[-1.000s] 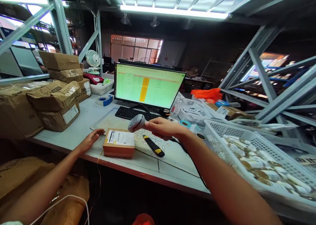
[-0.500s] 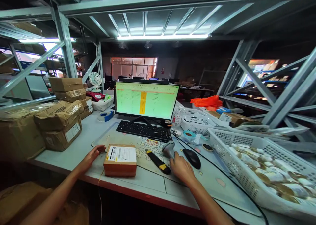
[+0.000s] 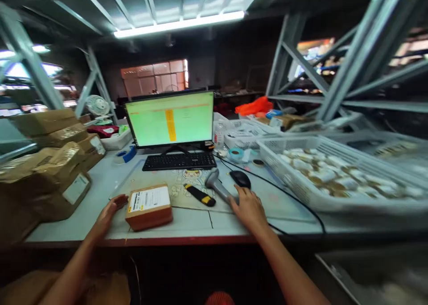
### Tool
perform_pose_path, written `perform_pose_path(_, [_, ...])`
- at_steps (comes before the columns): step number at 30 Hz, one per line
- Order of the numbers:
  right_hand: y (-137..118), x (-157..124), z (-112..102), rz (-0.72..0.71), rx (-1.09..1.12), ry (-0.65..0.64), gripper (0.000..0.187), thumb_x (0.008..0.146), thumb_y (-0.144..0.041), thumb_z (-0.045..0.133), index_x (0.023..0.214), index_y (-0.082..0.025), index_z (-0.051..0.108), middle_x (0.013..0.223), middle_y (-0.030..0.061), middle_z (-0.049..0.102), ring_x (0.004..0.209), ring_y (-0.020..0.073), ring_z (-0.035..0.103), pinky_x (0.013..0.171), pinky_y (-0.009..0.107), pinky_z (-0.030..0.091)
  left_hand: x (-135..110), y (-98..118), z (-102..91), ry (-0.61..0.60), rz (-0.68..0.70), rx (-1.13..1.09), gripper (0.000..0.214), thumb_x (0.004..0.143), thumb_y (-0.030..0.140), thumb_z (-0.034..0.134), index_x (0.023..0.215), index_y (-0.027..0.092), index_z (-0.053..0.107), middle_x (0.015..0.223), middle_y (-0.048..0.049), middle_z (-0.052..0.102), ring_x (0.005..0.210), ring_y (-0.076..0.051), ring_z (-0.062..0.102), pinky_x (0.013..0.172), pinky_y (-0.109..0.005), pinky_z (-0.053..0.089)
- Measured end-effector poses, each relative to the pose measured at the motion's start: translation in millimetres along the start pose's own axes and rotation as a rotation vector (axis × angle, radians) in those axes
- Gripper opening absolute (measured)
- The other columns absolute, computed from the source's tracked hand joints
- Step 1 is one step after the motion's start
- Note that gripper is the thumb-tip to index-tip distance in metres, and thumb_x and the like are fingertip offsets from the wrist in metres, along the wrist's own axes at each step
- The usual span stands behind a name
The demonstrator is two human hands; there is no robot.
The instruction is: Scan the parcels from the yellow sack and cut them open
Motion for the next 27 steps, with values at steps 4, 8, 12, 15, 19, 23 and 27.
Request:
perform_pose_path(4, [27.4, -25.5, -7.1, 0.086, 0.104, 0.039, 0.048, 0.098, -0.040, 0.051, 0.131, -0.008, 0.065, 0.127, 0.0217, 0.069, 0.118, 0.0358, 0.062, 0.105, 0.049, 0.047, 2.2, 1.4, -7.8, 0.008, 0.011, 0.062, 0.073, 0.092, 0.078, 0.049, 0.133, 0.019, 0.059, 0.145, -0.0174, 0.063, 0.136, -0.034, 0.059, 0.119, -0.054, 0.045])
perform_pose_path(8, [28.5, -42.4, -3.4, 0.036, 0.199, 0.043, 0.039, 0.099, -0.041, 0.053, 0.118, -0.012, 0.069, 0.120, 0.0187, 0.071, 0.116, 0.0344, 0.062, 0.105, 0.047, 0.046, -13.7, 50.3, -17.6, 0.303, 0.150, 0.220, 0.055, 0.095, 0.067, 0.053, 0.120, 0.019, 0.064, 0.130, -0.0136, 0.069, 0.125, -0.033, 0.065, 0.113, -0.054, 0.050])
perform_pose_path(12, [25.1, -49.1, -3.8, 0.045, 0.205, 0.102, 0.035, 0.099, -0.032, 0.051, 0.120, -0.010, 0.069, 0.119, 0.0195, 0.070, 0.115, 0.0344, 0.061, 0.103, 0.046, 0.045, -39.9, 148.9, 49.5, 0.223, 0.503, 0.287, 0.042, 0.092, 0.059, 0.061, 0.116, 0.025, 0.065, 0.117, -0.0073, 0.072, 0.116, -0.032, 0.067, 0.111, -0.054, 0.051])
perform_pose_path(15, [26.1, -49.6, -5.2, 0.096, 0.165, 0.113, 0.033, 0.098, -0.028, 0.052, 0.119, -0.009, 0.070, 0.119, 0.0205, 0.069, 0.113, 0.0350, 0.059, 0.102, 0.047, 0.045, -41.6, 188.2, 167.7, -0.388, 0.538, 0.431, 0.037, 0.090, 0.053, 0.069, 0.120, 0.032, 0.069, 0.124, -0.0063, 0.071, 0.120, -0.033, 0.066, 0.109, -0.050, 0.051])
perform_pose_path(19, [24.4, -47.2, -4.6, 0.112, 0.095, 0.018, 0.030, 0.099, -0.027, 0.053, 0.113, -0.009, 0.073, 0.118, 0.0202, 0.068, 0.112, 0.0357, 0.057, 0.100, 0.047, 0.044, -28.3, 187.3, 299.6, -0.792, 0.609, 0.451, 0.038, 0.097, 0.050, 0.061, 0.126, 0.027, 0.066, 0.131, -0.0098, 0.068, 0.123, -0.031, 0.063, 0.110, -0.048, 0.050])
perform_pose_path(23, [21.6, -44.9, -7.6, 0.099, 0.074, -0.015, 0.027, 0.102, -0.024, 0.053, 0.112, -0.010, 0.073, 0.117, 0.0190, 0.069, 0.112, 0.0344, 0.057, 0.098, 0.045, 0.044, -4.9, 154.3, 382.6, -0.746, 0.708, 0.605, 0.056, 0.094, 0.047, 0.066, 0.139, 0.013, 0.058, 0.143, -0.0213, 0.060, 0.138, -0.040, 0.052, 0.118, -0.056, 0.038])
perform_pose_path(27, [21.4, -43.7, -7.8, 0.092, 0.080, -0.011, 0.020, 0.101, -0.021, 0.055, 0.108, -0.013, 0.072, 0.116, 0.0162, 0.069, 0.111, 0.0321, 0.057, 0.096, 0.042, 0.043, 7.4, 129.6, 416.1, -0.585, 0.697, 0.842, 0.057, 0.098, 0.046, 0.062, 0.143, 0.011, 0.054, 0.155, -0.0208, 0.051, 0.153, -0.040, 0.034, 0.127, -0.059, 0.021])
Point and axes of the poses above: each hand's wrist, its own x-axis towards the middle knuckle, its own z-axis out of the palm, y = z × x, the point moved 7 cm from there along x, towards the middle knuckle
